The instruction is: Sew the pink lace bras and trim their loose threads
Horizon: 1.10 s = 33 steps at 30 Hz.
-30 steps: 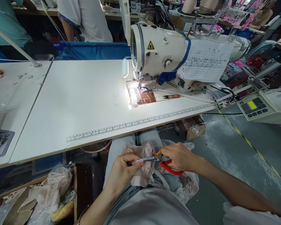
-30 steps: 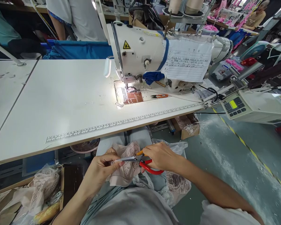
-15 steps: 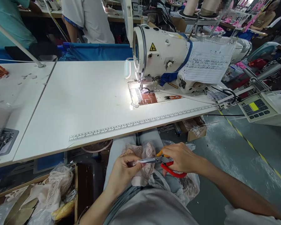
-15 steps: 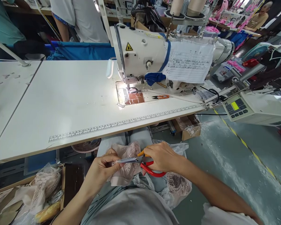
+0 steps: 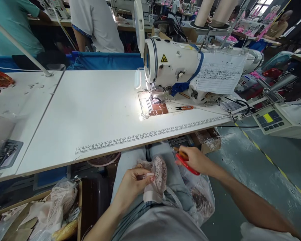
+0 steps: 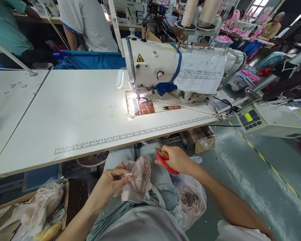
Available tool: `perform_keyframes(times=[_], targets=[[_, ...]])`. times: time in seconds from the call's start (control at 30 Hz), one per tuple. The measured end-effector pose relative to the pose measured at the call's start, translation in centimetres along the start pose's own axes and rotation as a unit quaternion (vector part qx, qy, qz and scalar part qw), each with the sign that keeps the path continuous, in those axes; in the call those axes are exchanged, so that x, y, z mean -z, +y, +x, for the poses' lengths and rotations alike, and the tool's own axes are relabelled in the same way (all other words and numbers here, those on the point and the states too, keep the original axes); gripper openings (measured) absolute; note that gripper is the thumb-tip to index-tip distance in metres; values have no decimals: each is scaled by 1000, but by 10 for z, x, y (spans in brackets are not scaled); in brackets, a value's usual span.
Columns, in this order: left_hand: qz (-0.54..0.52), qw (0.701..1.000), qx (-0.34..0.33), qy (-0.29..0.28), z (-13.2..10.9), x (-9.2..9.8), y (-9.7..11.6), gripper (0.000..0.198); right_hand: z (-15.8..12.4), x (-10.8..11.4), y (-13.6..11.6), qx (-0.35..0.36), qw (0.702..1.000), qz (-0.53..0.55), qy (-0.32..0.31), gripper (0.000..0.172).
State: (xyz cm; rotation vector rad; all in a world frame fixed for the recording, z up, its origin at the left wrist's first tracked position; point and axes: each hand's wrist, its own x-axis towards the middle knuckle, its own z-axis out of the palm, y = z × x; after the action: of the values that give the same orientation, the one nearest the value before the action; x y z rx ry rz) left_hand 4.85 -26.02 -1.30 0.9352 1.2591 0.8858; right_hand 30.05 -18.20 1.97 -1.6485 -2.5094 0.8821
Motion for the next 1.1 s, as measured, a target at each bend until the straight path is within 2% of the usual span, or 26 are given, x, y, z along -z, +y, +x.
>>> perform_keyframes(times=[0.1, 0.2, 0.27, 0.43, 0.63, 0.87, 0.93, 1.0, 1.1], targets=[[-22, 999, 31, -21, 0, 5, 0, 30, 12, 31, 25, -57, 983, -132, 109, 18], [-38, 996, 48, -59, -2, 9, -1, 32, 24, 60, 53, -62, 957, -210, 190, 29], [-41, 995, 50, -78, -4, 10, -3, 32, 29, 75, 67, -79, 948, -228, 206, 31], [-6, 997, 15, -73, -5, 9, -10, 41, 31, 97, 88, -146, 942, -209, 220, 34], [46, 996, 3, -71, -8, 7, -7, 55, 37, 96, 106, -135, 950, -162, 230, 27], [82, 995, -22, -55, -31, 0, -3, 54, 58, 107, 118, -124, 938, -110, 305, 24], [82, 995, -42, -36, -39, -2, -1, 54, 55, 105, 111, -108, 931, -98, 334, 25], [91, 994, -60, -20, -44, -5, 3, 54, 47, 92, 94, -76, 928, -85, 355, 28], [152, 984, -90, -31, -50, -15, 17, 49, 28, 48, 49, 14, 938, -61, 340, 28]])
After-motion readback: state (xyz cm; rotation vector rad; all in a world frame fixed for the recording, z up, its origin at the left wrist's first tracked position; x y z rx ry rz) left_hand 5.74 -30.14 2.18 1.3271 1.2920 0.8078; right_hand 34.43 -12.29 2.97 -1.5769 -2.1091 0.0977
